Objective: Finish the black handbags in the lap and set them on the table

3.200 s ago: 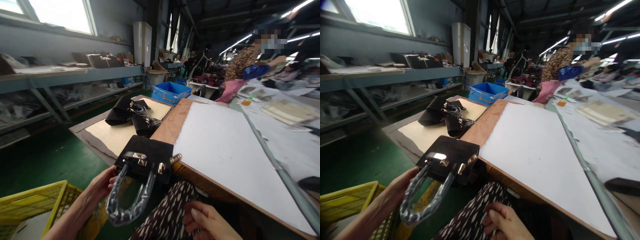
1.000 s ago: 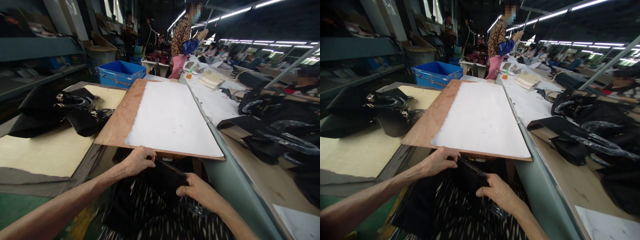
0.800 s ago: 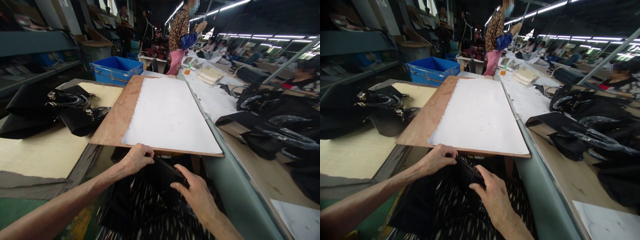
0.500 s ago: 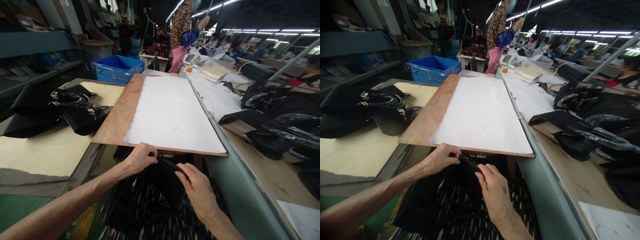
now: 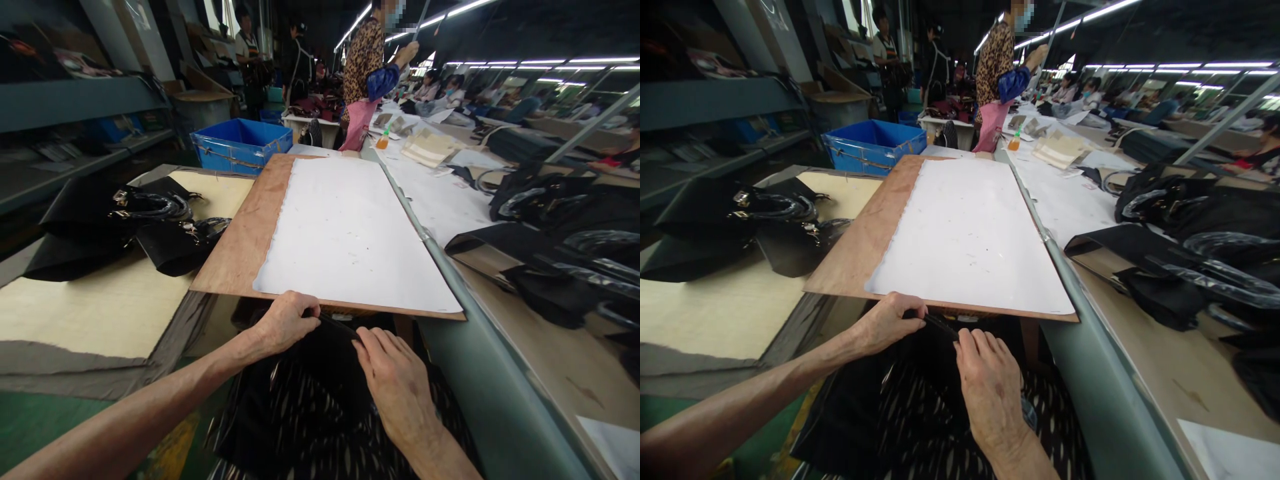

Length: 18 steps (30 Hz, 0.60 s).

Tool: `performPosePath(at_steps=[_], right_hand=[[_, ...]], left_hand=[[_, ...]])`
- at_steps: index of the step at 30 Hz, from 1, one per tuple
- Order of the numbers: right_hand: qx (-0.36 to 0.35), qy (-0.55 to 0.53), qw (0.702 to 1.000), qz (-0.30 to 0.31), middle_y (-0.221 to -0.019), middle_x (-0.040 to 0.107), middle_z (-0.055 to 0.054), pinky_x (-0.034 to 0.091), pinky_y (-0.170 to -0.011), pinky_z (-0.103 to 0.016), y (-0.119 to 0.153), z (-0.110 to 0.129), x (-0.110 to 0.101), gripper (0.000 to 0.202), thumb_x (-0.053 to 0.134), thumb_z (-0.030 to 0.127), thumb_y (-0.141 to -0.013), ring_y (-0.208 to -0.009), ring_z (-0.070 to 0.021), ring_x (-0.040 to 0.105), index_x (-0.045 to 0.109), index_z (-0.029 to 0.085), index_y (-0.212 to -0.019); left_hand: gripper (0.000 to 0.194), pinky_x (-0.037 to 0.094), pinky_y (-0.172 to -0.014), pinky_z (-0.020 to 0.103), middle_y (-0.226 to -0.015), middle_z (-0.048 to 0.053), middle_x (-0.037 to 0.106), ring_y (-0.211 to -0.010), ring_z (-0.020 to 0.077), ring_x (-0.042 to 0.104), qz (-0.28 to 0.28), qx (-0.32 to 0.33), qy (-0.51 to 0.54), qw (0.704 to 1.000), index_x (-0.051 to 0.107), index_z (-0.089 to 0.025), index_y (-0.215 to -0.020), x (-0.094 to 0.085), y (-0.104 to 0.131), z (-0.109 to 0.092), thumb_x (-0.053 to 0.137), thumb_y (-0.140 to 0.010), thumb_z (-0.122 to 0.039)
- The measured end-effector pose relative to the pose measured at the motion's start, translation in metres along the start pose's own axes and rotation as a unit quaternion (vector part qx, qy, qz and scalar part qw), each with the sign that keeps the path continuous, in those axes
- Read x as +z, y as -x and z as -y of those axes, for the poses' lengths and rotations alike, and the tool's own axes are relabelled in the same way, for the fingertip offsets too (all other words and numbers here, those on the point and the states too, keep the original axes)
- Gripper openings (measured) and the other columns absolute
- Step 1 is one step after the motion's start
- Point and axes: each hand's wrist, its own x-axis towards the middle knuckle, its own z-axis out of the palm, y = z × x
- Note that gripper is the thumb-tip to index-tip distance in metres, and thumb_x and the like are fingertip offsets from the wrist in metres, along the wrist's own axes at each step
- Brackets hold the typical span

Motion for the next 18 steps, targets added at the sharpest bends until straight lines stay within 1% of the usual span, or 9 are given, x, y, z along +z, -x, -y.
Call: performPosePath(at_steps=[4,10,14,16,18], right_hand=[[-0.001,0.034,0.999,0.014,-0.072,0.057,-0.003,0.033,-0.068,-0.031,-0.006,0.006,0.002,0.016,0.043,0.015,-0.086,-0.071,-0.018,0.052,0.058,0.016,-0.091],[0.007,0.043,0.999,0.024,-0.067,0.057,-0.002,0.031,-0.065,-0.031,-0.019,0.018,0.005,0.018,0.043,0.012,-0.085,-0.067,-0.0174,0.054,0.058,0.018,-0.079],[0.007,0.047,0.998,0.042,-0.067,0.058,-0.002,0.03,-0.062,-0.031,-0.029,0.027,0.005,0.018,0.046,0.005,-0.079,-0.065,-0.0181,0.054,0.056,0.019,-0.075],[0.003,0.049,0.998,0.044,-0.067,0.059,-0.002,0.03,-0.06,-0.03,-0.034,0.03,0.006,0.02,0.047,0.002,-0.077,-0.062,-0.0178,0.053,0.056,0.02,-0.073],[-0.004,0.051,0.998,0.04,-0.066,0.059,-0.001,0.029,-0.056,-0.03,-0.036,0.031,0.008,0.02,0.046,0.002,-0.077,-0.058,-0.0173,0.053,0.055,0.02,-0.073]], left_hand=[[0.01,0.033,-0.055,0.02,-0.055,-0.004,0.053,-0.056,0.01,0.045,-0.011,-0.02,-0.015,1.0,0.058,-0.015,-0.063,0.002,-0.002,-0.003,0.05,-0.066,-0.019],[0.011,0.033,-0.055,0.021,-0.054,-0.003,0.055,-0.054,0.0102,0.046,-0.011,-0.043,-0.017,0.999,0.06,-0.015,-0.063,0.005,-0.003,-0.009,0.05,-0.066,-0.02],[0.011,0.032,-0.052,0.021,-0.053,-0.003,0.053,-0.054,0.0107,0.045,-0.013,-0.059,-0.026,0.998,0.059,-0.016,-0.063,0.004,-0.005,-0.012,0.049,-0.066,-0.018],[0.01,0.033,-0.052,0.021,-0.053,-0.003,0.053,-0.054,0.0108,0.045,-0.008,-0.057,-0.026,0.998,0.058,-0.016,-0.064,0.002,-0.004,-0.012,0.049,-0.067,-0.018],[0.008,0.035,-0.054,0.021,-0.059,-0.003,0.055,-0.058,0.0117,0.047,0.013,-0.036,-0.012,0.999,0.057,-0.017,-0.073,-0.004,0.0,-0.01,0.052,-0.067,-0.02]])
